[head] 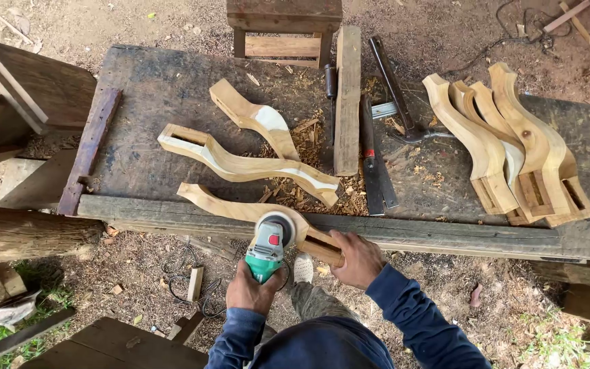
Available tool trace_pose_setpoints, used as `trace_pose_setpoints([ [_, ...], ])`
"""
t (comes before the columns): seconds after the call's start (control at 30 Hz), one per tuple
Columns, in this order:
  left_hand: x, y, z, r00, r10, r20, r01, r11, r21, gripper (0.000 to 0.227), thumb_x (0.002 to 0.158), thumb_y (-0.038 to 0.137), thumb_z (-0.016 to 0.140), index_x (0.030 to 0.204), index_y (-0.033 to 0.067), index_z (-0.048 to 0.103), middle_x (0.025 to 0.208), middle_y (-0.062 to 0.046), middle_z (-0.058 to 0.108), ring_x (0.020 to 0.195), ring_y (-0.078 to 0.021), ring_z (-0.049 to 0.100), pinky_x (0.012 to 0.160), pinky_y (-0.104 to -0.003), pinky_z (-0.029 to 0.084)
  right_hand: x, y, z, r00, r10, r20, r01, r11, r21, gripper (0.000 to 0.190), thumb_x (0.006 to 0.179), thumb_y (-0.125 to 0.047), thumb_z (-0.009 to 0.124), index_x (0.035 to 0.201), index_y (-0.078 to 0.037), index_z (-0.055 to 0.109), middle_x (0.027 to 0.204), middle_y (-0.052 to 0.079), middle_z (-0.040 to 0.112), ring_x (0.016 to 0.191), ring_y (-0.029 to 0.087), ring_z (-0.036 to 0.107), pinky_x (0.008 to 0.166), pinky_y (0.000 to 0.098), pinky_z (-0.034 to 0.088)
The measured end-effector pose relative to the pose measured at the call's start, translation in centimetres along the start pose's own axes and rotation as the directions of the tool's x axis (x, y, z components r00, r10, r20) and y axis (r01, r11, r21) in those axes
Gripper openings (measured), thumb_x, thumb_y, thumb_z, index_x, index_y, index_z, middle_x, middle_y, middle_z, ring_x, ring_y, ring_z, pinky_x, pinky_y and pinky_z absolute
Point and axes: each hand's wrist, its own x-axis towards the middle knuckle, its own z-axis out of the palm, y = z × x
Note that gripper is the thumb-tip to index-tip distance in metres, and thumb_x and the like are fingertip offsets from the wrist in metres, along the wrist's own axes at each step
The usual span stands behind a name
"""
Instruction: Sanding wooden furniture legs using an angle grinder with a sanding disc.
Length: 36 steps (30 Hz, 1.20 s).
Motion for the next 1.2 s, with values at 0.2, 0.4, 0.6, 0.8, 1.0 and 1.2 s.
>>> trace_pose_setpoints([
  [0.2,-0.3,0.9,-0.2,0.999,0.037,-0.026,-0.041,0.981,-0.189,0.057,0.07,0.048,0.082,0.102,0.0048,0.063,0.093,-0.018,0.08,0.083,-0.0291,0.08,0.081,-0.04,0.062,-0.1,-0.2,0.0,1.0,-0.005,-0.008,0.005,1.0,0.001,0.095,0.074,-0.039,0.083,0.149,-0.004,0.038,0.11,0.014,0.06,0.088,0.027,0.067,0.072,0.0438,0.062],
  [0.4,-0.3,2.4,-0.5,0.998,0.06,0.016,-0.054,0.968,-0.244,0.057,0.068,0.043,0.085,0.104,0.0034,0.065,0.095,-0.018,0.08,0.085,-0.0266,0.079,0.082,-0.038,0.061,-0.3,-0.2,0.2,0.999,-0.013,-0.033,0.013,1.0,-0.018,0.093,0.075,-0.041,0.083,0.148,-0.004,0.039,0.108,0.014,0.061,0.085,0.027,0.067,0.069,0.0425,0.061],
  [0.6,0.2,2.3,0.0,0.998,0.031,0.062,-0.018,0.977,-0.212,0.058,0.07,0.044,0.083,0.104,0.0023,0.063,0.095,-0.018,0.08,0.084,-0.0285,0.081,0.081,-0.038,0.062,-0.4,-0.6,-0.4,1.0,0.001,0.016,-0.001,1.0,-0.013,0.094,0.076,-0.041,0.082,0.15,-0.005,0.038,0.107,0.014,0.06,0.086,0.026,0.067,0.069,0.0406,0.062],
  [0.8,0.7,1.4,0.6,0.999,0.046,0.003,-0.046,0.996,-0.077,0.059,0.07,0.049,0.084,0.099,0.003,0.06,0.093,-0.021,0.078,0.083,-0.0323,0.078,0.08,-0.042,0.06,-0.4,-0.8,-0.5,1.0,0.005,0.017,-0.004,1.0,-0.015,0.096,0.073,-0.039,0.084,0.149,-0.005,0.038,0.108,0.014,0.06,0.088,0.026,0.066,0.072,0.0415,0.061],
  [1.0,0.7,1.6,0.1,1.0,0.029,0.003,-0.029,0.996,-0.08,0.058,0.071,0.05,0.08,0.1,0.0041,0.058,0.091,-0.02,0.078,0.081,-0.0318,0.078,0.081,-0.042,0.061,-0.3,-0.3,0.1,1.0,-0.015,-0.011,0.015,1.0,-0.009,0.093,0.073,-0.038,0.083,0.147,-0.004,0.04,0.107,0.014,0.06,0.087,0.026,0.067,0.071,0.0423,0.062],
  [1.2,0.3,2.6,-0.4,0.997,0.08,0.013,-0.072,0.947,-0.312,0.052,0.071,0.039,0.083,0.103,0.0029,0.063,0.093,-0.017,0.08,0.081,-0.0257,0.08,0.08,-0.037,0.062,-0.6,-1.0,-0.4,0.999,-0.021,-0.041,0.021,1.0,-0.012,0.089,0.074,-0.039,0.083,0.145,-0.004,0.042,0.108,0.015,0.061,0.087,0.028,0.068,0.072,0.0444,0.062],
])
